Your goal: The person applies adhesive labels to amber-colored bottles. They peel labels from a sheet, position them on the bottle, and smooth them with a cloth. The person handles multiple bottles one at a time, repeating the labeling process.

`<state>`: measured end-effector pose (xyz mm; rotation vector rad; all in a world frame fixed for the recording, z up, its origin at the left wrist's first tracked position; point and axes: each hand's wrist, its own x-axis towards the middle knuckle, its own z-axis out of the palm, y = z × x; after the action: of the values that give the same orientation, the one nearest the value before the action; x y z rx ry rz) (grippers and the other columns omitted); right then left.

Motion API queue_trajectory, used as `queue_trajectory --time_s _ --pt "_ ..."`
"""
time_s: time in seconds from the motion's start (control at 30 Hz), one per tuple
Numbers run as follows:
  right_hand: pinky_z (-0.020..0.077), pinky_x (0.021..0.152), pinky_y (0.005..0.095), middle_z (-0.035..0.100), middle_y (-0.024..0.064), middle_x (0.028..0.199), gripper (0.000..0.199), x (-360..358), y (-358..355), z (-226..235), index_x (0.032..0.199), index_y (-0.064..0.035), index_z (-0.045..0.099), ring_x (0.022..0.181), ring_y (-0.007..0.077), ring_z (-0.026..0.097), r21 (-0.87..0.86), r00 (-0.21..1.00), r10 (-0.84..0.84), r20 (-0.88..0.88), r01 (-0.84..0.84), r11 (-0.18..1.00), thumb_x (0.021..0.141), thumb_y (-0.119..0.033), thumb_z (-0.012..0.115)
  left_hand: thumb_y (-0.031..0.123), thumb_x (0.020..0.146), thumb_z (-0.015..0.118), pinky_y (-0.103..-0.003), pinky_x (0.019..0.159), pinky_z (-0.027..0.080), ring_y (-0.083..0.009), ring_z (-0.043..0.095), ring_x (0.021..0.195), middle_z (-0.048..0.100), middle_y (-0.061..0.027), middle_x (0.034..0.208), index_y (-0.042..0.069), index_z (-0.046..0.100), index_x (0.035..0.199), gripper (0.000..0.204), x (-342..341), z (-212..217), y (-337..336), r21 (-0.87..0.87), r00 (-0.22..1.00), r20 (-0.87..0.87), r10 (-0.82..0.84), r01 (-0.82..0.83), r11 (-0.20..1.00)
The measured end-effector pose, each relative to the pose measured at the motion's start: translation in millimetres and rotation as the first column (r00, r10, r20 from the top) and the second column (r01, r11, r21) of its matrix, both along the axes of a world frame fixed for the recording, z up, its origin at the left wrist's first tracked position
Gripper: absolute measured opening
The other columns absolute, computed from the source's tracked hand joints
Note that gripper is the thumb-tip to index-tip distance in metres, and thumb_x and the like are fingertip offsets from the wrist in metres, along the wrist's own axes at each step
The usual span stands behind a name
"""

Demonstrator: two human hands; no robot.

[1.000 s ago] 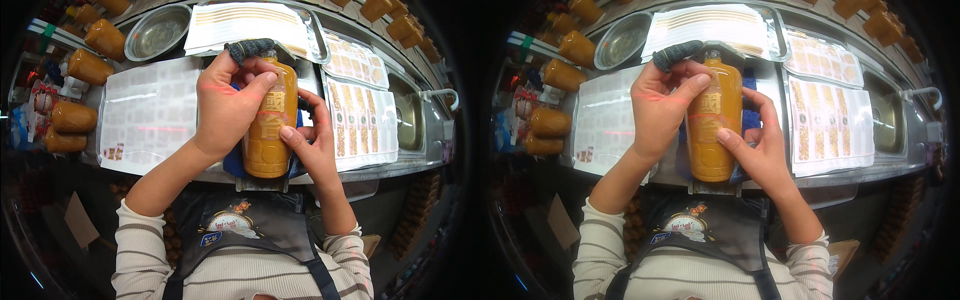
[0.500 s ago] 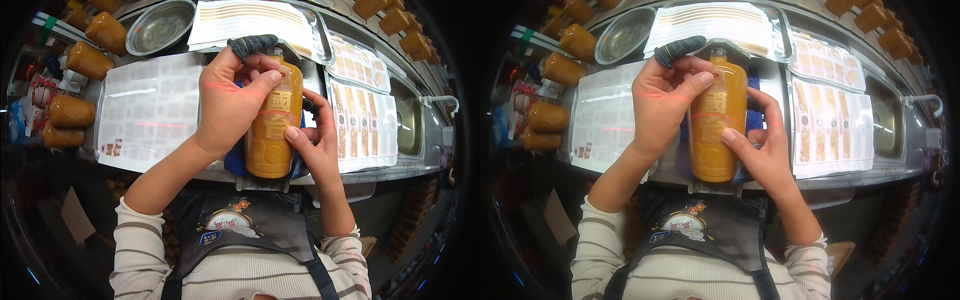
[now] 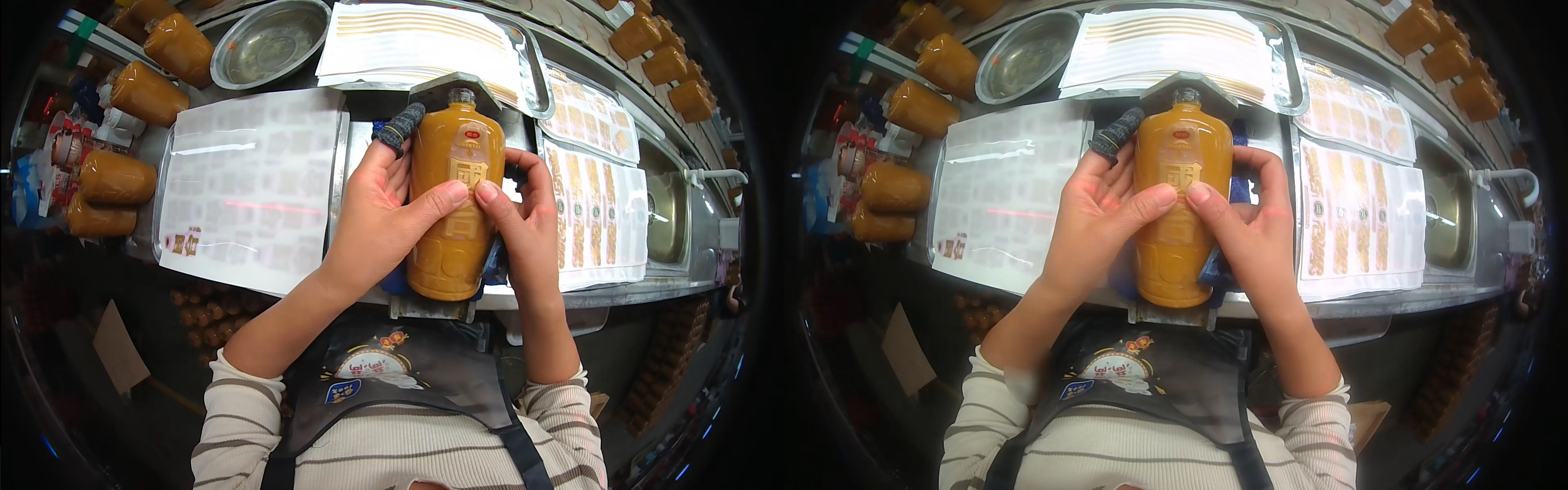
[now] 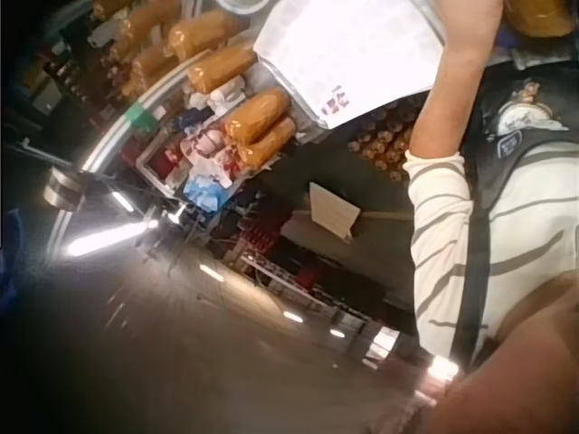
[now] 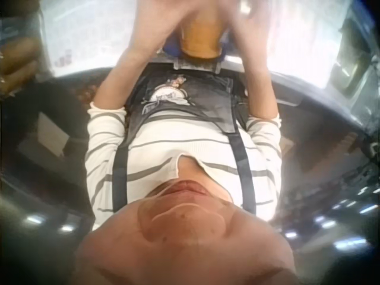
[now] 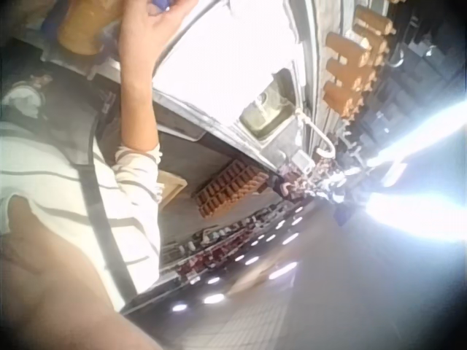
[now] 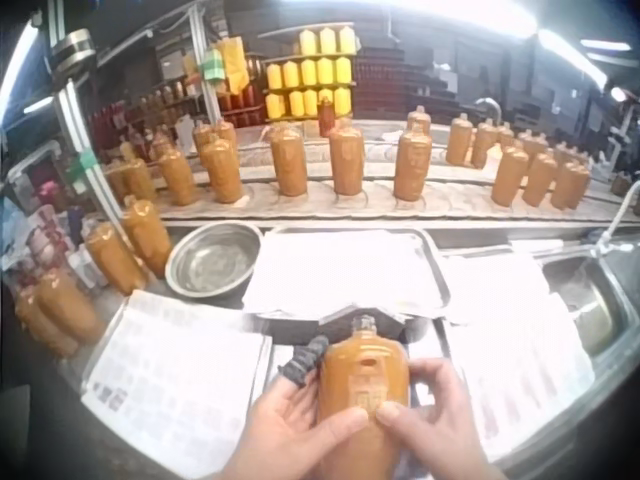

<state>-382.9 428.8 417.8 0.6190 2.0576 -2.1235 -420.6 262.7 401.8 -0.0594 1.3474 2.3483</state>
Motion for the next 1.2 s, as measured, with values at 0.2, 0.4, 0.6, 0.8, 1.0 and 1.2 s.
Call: queue_trajectory --time_s 0.2,0.4,0.6,0.8,1.0,1.2 --pt "0.0531 0.068 0.02 0.063 0.0149 0.115 0.059 0 -1 -1 0.132 0.002 0.044 0.08 0.01 0.068 0.014 1.0 -0.009 -0.019 0.009 1.0 0.088 -0.019 0.077 -0.005 0.087 0.071 -0.033 0.112 0.042 -0.0204 0.049 0.132 0.047 -0.0159 0.142 -0.005 0.035 0.142 0.066 0 -2 0 0.047 1.0 0.018 0.011 -0.012 0.999" --pt "0.0535 0.068 0.0203 0.062 0.0151 0.117 0.059 1 1 -2 0.132 0.0021 0.044 0.081 0.0108 0.068 -0.001 0.999 -0.018 -0.027 0.018 1.0 0.088 -0.017 0.076 -0.005 0.087 0.07 -0.035 0.113 0.041 -0.0224 0.046 0.135 0.044 -0.0175 0.145 -0.005 0.033 0.145 0.069 0 -1 0 0.035 1.0 0.025 -0.009 0.008 0.999" --pt "0.055 0.071 0.0215 0.061 0.0158 0.119 0.058 1 -1 -3 0.133 0.0017 0.043 0.084 0.0125 0.07 -0.037 0.999 -0.021 -0.031 0.02 0.999 0.088 -0.015 0.076 -0.004 0.087 0.071 -0.037 0.114 0.039 -0.0261 0.043 0.14 0.041 -0.0206 0.151 -0.005 0.033 0.147 0.072 0 0 0 0.043 0.999 0.031 -0.012 0.011 0.999" --pt "0.0551 0.071 0.022 0.061 0.0159 0.119 0.058 1 0 -3 0.133 0.0011 0.043 0.085 0.0128 0.07 -0.041 0.999 -0.022 -0.03 0.021 0.999 0.088 -0.014 0.076 -0.004 0.086 0.071 -0.037 0.115 0.038 -0.0261 0.042 0.14 0.04 -0.021 0.151 -0.005 0.032 0.148 0.073 -2 0 -1 0.015 0.999 0.026 -0.024 0.024 1.0" --pt "0.0517 0.068 0.0208 0.067 0.0118 0.104 0.054 -17 8 3 0.131 -0.0017 0.047 0.078 0.0086 0.065 0.02 0.999 -0.036 0.006 0.036 0.999 0.089 -0.02 0.075 0.001 0.089 0.071 -0.034 0.11 0.042 -0.022 0.05 0.132 0.049 -0.0181 0.143 -0.005 0.04 0.143 0.062 -10 4 -1 -0.018 0.999 0.037 -0.031 0.032 0.999" --pt "0.0443 0.055 0.0181 0.068 0.0061 0.087 0.048 -37 5 6 0.126 -0.002 0.052 0.063 0.0031 0.057 0.098 1.0 0.002 0.009 -0.003 0.995 0.089 -0.023 0.075 0.004 0.093 0.07 -0.029 0.098 0.052 -0.016 0.061 0.115 0.064 -0.0132 0.124 -0.004 0.055 0.128 0.039 -24 7 12 0.004 0.994 0.107 0.03 -0.031 1.0"
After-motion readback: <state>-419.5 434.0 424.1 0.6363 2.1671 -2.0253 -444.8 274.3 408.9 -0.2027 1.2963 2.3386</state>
